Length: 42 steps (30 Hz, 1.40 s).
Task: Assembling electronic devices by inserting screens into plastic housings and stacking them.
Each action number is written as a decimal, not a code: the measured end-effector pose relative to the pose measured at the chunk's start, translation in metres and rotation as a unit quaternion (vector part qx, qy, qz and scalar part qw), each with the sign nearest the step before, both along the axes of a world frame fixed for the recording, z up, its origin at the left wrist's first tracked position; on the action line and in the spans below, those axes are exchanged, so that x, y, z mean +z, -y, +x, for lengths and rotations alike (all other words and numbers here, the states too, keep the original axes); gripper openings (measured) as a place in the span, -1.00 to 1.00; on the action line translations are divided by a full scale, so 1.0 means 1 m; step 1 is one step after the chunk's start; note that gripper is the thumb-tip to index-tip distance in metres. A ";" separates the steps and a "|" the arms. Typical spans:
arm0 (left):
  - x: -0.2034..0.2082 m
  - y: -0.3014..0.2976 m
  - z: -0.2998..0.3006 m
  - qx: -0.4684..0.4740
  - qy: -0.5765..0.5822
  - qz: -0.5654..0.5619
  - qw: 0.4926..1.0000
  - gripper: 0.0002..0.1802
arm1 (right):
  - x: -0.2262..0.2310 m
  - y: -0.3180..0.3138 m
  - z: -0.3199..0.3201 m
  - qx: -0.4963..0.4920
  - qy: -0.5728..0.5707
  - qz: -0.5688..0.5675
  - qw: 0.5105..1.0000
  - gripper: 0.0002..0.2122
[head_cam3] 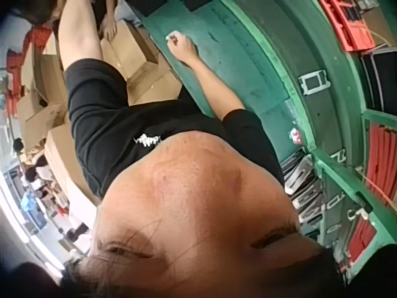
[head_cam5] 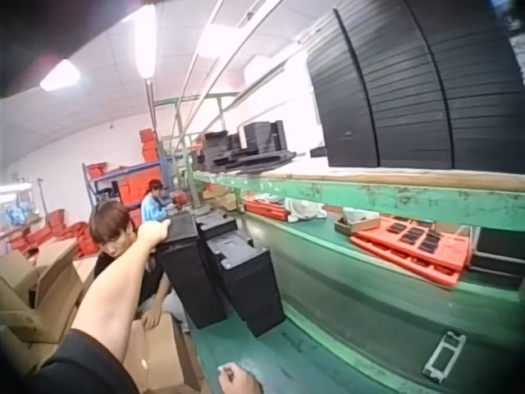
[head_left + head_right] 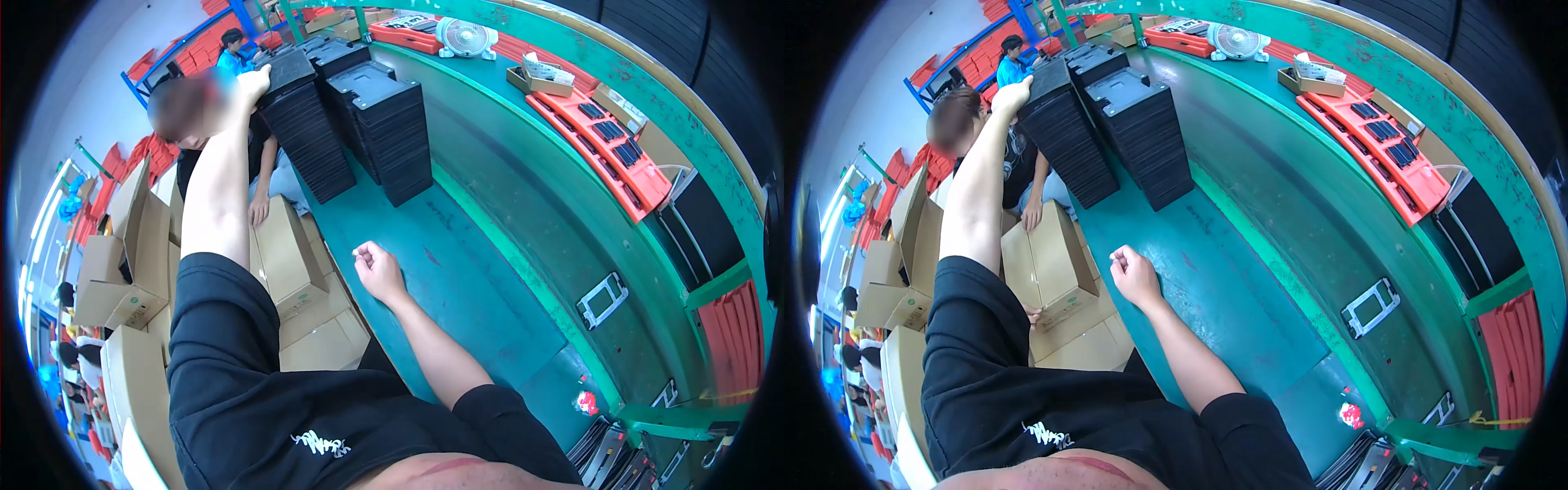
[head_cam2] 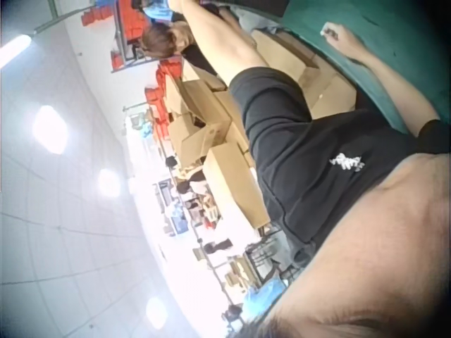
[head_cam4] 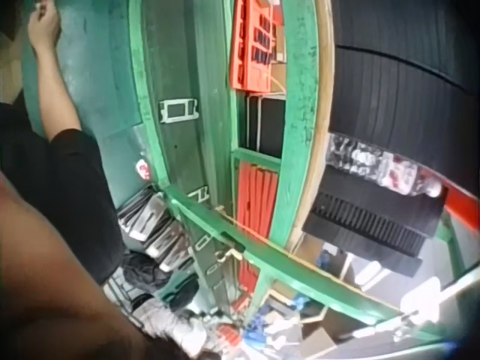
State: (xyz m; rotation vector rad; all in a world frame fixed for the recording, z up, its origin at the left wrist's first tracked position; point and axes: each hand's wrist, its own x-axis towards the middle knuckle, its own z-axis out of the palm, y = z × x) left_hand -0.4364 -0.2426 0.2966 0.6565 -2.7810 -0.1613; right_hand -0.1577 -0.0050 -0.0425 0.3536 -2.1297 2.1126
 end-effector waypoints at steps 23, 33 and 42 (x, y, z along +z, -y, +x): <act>0.003 0.000 -0.017 -0.001 0.070 -0.018 0.997 -0.34 | -0.003 0.001 0.000 -0.007 0.007 0.010 1.000 -0.89; 0.001 0.031 -0.042 -0.015 0.080 -0.108 0.991 -0.31 | 0.000 0.003 0.000 -0.003 0.000 0.002 1.000 -0.89; 0.019 -0.037 -0.019 -0.086 0.074 0.067 0.991 0.32 | 0.001 -0.001 0.001 0.002 0.009 0.018 1.000 -0.89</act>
